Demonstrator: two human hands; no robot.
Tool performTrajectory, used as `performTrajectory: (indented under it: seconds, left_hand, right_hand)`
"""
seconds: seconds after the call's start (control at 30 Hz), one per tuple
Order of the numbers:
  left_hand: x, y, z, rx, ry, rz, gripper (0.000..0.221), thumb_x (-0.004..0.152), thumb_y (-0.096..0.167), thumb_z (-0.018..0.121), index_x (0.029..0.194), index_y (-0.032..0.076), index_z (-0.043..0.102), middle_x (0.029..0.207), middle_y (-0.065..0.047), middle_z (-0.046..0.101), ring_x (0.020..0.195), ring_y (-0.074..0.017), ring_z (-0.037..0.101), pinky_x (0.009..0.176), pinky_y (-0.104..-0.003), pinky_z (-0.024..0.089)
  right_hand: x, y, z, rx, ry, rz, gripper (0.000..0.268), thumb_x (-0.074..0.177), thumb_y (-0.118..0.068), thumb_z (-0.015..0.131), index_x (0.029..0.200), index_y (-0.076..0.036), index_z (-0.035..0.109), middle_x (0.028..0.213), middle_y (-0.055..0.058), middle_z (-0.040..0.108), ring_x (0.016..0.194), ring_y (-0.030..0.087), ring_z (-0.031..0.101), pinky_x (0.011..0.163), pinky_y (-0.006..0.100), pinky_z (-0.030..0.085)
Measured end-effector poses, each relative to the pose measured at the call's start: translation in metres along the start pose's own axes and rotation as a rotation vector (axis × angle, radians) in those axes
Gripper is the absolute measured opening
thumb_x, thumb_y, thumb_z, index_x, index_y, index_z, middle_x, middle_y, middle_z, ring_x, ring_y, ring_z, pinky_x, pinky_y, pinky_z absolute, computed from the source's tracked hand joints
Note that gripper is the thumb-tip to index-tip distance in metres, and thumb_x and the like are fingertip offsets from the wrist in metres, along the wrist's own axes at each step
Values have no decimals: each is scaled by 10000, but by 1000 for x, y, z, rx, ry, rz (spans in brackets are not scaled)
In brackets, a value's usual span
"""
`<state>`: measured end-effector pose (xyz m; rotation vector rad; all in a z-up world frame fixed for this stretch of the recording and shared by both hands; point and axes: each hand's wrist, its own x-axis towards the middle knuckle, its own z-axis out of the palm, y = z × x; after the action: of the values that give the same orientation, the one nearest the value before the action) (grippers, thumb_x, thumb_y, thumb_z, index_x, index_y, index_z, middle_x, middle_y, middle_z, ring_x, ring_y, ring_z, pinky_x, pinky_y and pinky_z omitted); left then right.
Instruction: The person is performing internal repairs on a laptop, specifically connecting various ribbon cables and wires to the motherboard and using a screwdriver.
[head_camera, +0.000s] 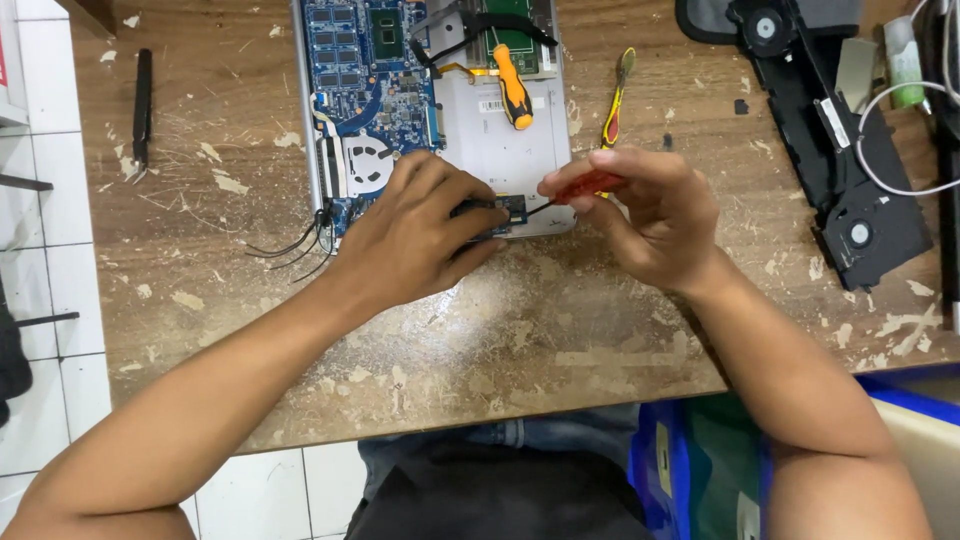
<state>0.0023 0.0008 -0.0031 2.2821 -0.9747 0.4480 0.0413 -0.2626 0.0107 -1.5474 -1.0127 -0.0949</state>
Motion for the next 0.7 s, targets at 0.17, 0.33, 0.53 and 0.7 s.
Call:
performTrajectory:
  seconds: [0.17, 0.33, 0.53, 0.7]
  left_hand:
    - [1, -1, 1, 5, 4, 2, 165, 893, 229, 832, 928, 74, 786, 999, -92, 708, 948, -257, 598, 1000, -451, 397]
    - [1, -1, 2, -30, 62, 4, 177, 903, 226, 831, 961, 64, 789, 977, -86, 710, 933, -251, 600, 1004, -439, 395]
    - [3, 1, -1, -70, 95, -4, 181, 882, 207, 852, 951, 53, 785, 938, -95, 721, 901, -250, 607, 994, -436, 400]
    - [3, 1, -2, -97, 123, 4, 169, 876, 191, 857, 944, 53, 786, 914, -87, 724, 871, -246, 612, 975, -425, 405]
  right_hand:
    - [3, 3, -1, -23, 25, -8, 437, 985, 157, 588, 1368, 57, 401, 1085, 321, 704, 944, 406, 757, 822, 479, 649]
    - [3, 5, -1, 104, 75, 111, 456, 1025, 102, 559, 1398, 9, 314, 1120, 335, 655, 965, 394, 725, 847, 486, 651]
    - [7, 0, 4, 125, 93, 166, 451, 1013, 116, 559, 1365, 6, 299, 1098, 337, 635, 968, 422, 719, 856, 528, 655]
    - [4, 1, 9, 156, 98, 189, 453, 1002, 127, 559, 1350, -6, 300, 1092, 337, 631, 968, 423, 720, 843, 544, 664]
